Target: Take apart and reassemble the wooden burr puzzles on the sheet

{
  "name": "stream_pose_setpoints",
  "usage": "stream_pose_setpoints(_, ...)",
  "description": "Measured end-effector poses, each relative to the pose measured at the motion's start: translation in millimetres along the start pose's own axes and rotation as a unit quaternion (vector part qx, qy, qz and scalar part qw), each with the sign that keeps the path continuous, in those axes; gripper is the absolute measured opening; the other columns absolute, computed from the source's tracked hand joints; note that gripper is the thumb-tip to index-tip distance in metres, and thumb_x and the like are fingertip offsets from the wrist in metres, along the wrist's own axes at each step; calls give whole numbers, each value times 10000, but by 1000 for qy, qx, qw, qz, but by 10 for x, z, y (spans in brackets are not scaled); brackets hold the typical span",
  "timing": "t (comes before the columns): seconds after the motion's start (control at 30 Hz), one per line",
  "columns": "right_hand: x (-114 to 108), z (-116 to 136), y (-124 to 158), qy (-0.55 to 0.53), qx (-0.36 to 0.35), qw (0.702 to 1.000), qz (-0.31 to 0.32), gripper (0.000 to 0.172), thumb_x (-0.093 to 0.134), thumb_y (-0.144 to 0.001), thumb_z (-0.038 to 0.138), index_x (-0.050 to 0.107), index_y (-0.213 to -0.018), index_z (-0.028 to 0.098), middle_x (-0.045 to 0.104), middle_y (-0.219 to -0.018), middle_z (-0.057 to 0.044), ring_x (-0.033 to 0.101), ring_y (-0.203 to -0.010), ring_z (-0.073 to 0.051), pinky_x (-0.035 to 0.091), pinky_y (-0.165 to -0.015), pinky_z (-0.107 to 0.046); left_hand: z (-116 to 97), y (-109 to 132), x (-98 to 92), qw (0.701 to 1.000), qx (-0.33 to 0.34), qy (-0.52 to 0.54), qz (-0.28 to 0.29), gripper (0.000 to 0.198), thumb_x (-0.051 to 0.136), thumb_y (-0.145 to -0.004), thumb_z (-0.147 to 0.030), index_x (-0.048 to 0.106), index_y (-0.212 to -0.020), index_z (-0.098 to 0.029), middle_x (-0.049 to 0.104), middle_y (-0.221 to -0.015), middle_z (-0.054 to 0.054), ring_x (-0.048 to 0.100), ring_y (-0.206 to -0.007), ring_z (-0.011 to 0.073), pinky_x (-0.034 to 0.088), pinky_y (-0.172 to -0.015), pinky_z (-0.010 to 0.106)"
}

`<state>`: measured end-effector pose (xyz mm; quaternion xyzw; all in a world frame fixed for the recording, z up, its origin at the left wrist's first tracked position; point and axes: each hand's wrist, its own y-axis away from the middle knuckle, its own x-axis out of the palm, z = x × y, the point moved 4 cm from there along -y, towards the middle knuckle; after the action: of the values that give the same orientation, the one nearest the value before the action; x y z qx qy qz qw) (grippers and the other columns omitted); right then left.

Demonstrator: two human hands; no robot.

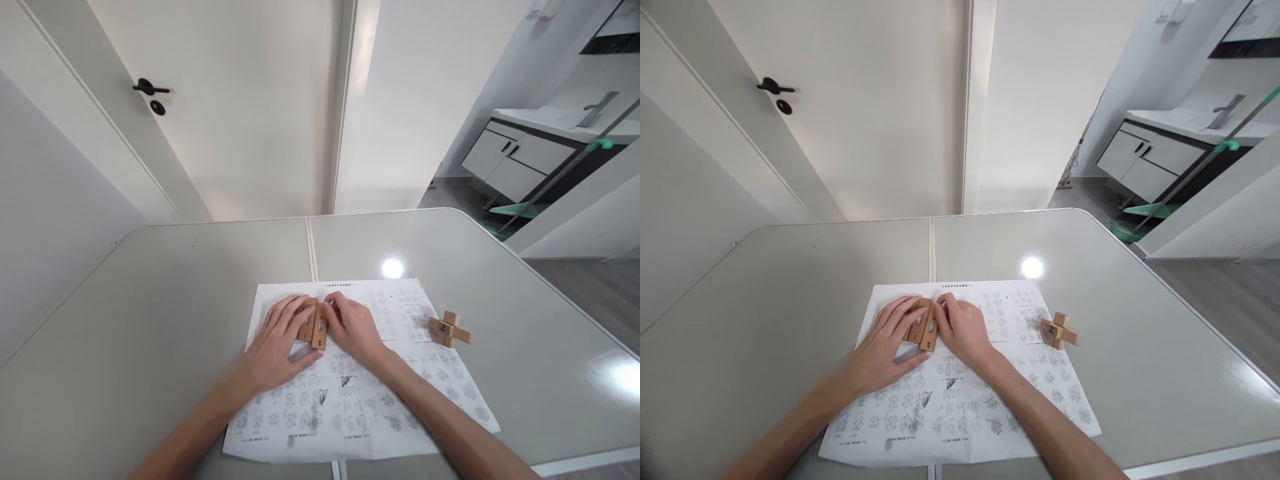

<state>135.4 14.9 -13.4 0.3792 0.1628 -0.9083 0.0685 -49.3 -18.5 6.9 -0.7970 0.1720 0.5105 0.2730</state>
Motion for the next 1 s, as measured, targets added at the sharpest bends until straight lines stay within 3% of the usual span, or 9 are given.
stream_pose_setpoints(0.13,-25,89,13,-80,-54,994,44,187,370,-1105,278,549,-1148,245,749,-883,-15,683,-719,-186,463,-652,-274,12,-5,15,1000,-13,3,12,732,634,-986,-510,318,-1621,-326,423,-1644,67,331,-1539,348,352,-1253,577)
stream_pose_setpoints(0.27,-34,121,27,-108,-82,988,70,178,390,-1093,229,552,-1169,241,742,-879,-9,631,-645,-158,462,-626,-268,83,-9,38,999,-32,-17,13,627,580,-1023,-492,372,-1590,-326,462,-1623,49,352,-1532,321,321,-1271,566)
stream_pose_setpoints(0.63,-33,115,43,-85,-71,991,68,176,423,-1078,263,586,-1127,217,674,-746,1,586,-598,-152,421,-554,-251,483,8,-49,989,-119,-64,-53,550,550,-1031,-522,465,-1515,-276,524,-1562,88,432,-1455,320,347,-1223,549)
stream_pose_setpoints(1.0,-45,133,34,-85,-59,992,75,220,414,-1079,293,615,-1121,214,702,-792,-13,597,-608,-155,447,-574,-265,454,8,-62,988,-126,-58,-63,561,541,-1035,-519,440,-1524,-264,536,-1543,105,436,-1448,326,354,-1213,550)
